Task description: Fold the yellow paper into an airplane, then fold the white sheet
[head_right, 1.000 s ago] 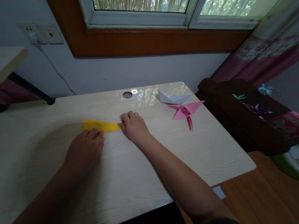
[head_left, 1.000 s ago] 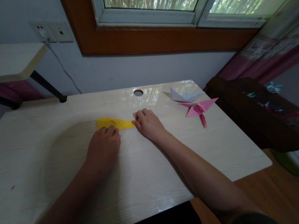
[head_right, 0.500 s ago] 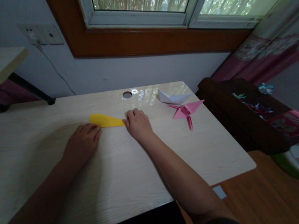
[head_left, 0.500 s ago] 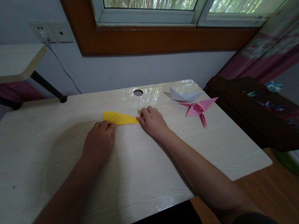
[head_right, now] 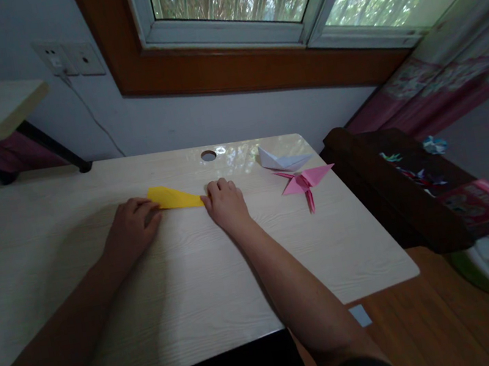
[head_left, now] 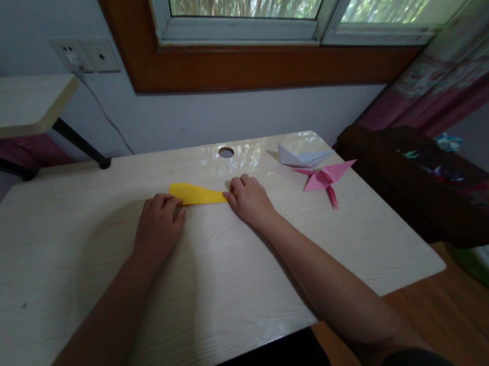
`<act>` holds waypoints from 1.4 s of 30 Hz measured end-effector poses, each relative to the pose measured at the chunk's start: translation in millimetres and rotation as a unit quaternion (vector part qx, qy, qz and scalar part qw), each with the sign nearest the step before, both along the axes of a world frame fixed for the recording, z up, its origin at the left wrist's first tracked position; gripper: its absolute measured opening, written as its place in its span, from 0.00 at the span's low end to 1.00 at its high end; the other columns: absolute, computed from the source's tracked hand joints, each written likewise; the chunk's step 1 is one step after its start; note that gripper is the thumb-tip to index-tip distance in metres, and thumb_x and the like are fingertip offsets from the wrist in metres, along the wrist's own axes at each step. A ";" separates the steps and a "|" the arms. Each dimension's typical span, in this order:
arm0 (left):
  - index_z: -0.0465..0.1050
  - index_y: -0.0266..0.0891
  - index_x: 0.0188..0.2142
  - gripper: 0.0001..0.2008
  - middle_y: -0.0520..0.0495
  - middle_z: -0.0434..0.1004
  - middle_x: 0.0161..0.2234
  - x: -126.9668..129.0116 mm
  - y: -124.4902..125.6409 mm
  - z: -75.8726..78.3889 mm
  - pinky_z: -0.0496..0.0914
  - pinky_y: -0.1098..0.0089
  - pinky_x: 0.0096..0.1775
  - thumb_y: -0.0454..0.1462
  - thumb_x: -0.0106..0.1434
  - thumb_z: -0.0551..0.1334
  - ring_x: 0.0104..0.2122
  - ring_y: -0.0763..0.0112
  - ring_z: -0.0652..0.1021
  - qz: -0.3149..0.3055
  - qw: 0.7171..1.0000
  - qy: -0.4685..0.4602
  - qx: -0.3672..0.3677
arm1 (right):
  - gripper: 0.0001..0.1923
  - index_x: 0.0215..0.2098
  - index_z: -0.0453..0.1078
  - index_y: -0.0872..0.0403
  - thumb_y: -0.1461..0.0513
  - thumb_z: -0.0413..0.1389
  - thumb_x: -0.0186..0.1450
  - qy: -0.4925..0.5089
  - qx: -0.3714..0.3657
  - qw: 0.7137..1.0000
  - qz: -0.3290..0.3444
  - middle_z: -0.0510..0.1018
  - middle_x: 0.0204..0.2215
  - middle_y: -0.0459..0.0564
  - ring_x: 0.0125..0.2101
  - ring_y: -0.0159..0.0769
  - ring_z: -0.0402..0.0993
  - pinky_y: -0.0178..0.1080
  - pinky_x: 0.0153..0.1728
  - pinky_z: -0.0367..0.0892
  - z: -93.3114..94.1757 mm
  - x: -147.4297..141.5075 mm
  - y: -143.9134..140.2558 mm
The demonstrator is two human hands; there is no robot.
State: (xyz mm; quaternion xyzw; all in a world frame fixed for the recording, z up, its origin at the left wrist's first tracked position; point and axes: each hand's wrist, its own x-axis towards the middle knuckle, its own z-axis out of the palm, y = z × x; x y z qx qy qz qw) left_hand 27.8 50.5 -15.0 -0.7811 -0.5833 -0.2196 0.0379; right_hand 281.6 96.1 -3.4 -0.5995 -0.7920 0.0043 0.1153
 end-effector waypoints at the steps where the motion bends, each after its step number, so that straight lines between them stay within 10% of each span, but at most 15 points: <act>1: 0.76 0.36 0.52 0.16 0.36 0.73 0.53 -0.5 0.9 -0.6 0.66 0.52 0.60 0.41 0.70 0.57 0.55 0.53 0.72 -0.005 1.000 -0.002 0.002 | 0.13 0.47 0.69 0.53 0.52 0.52 0.74 -0.001 0.001 1.000 0.001 0.72 0.46 0.56 0.46 0.46 0.67 0.42 0.44 0.62 0.2 0.0 -0.2; 8: 0.72 0.37 0.59 0.20 0.38 0.69 0.63 18.2 -7.8 5.2 0.49 0.40 0.68 0.40 0.74 0.52 0.67 0.50 0.63 -0.076 0.995 0.066 -0.005 | 0.14 0.47 0.69 0.53 0.51 0.52 0.73 -0.010 0.007 0.998 0.055 0.74 0.45 0.56 0.45 0.45 0.68 0.42 0.44 0.62 3.9 -6.5 -6.8; 15: 0.54 0.36 0.71 0.29 0.40 0.54 0.71 31.0 -17.8 -8.9 0.49 0.48 0.69 0.46 0.75 0.49 0.71 0.56 0.54 -0.176 0.974 0.107 -0.092 | 0.15 0.46 0.69 0.53 0.51 0.51 0.74 -0.003 0.000 0.997 0.079 0.75 0.44 0.55 0.43 0.43 0.70 0.40 0.42 0.63 6.6 -13.0 -11.3; 32: 0.65 0.23 0.63 0.33 0.24 0.63 0.65 50.7 -53.5 8.8 0.59 0.51 0.66 0.50 0.71 0.55 0.67 0.43 0.64 -0.006 0.984 0.132 -0.120 | 0.20 0.48 0.69 0.54 0.48 0.47 0.75 -0.033 -0.013 0.999 0.033 0.74 0.45 0.58 0.44 0.45 0.71 0.42 0.43 0.64 8.3 -14.2 -9.9; 42: 0.65 0.23 0.62 0.31 0.24 0.68 0.62 19.6 -40.2 9.2 0.62 0.50 0.64 0.48 0.72 0.50 0.63 0.46 0.69 0.041 0.983 0.142 -0.106 | 0.21 0.49 0.68 0.55 0.46 0.49 0.74 -0.050 0.002 0.999 -0.002 0.73 0.46 0.58 0.44 0.46 0.70 0.42 0.41 0.64 5.9 -7.3 -2.2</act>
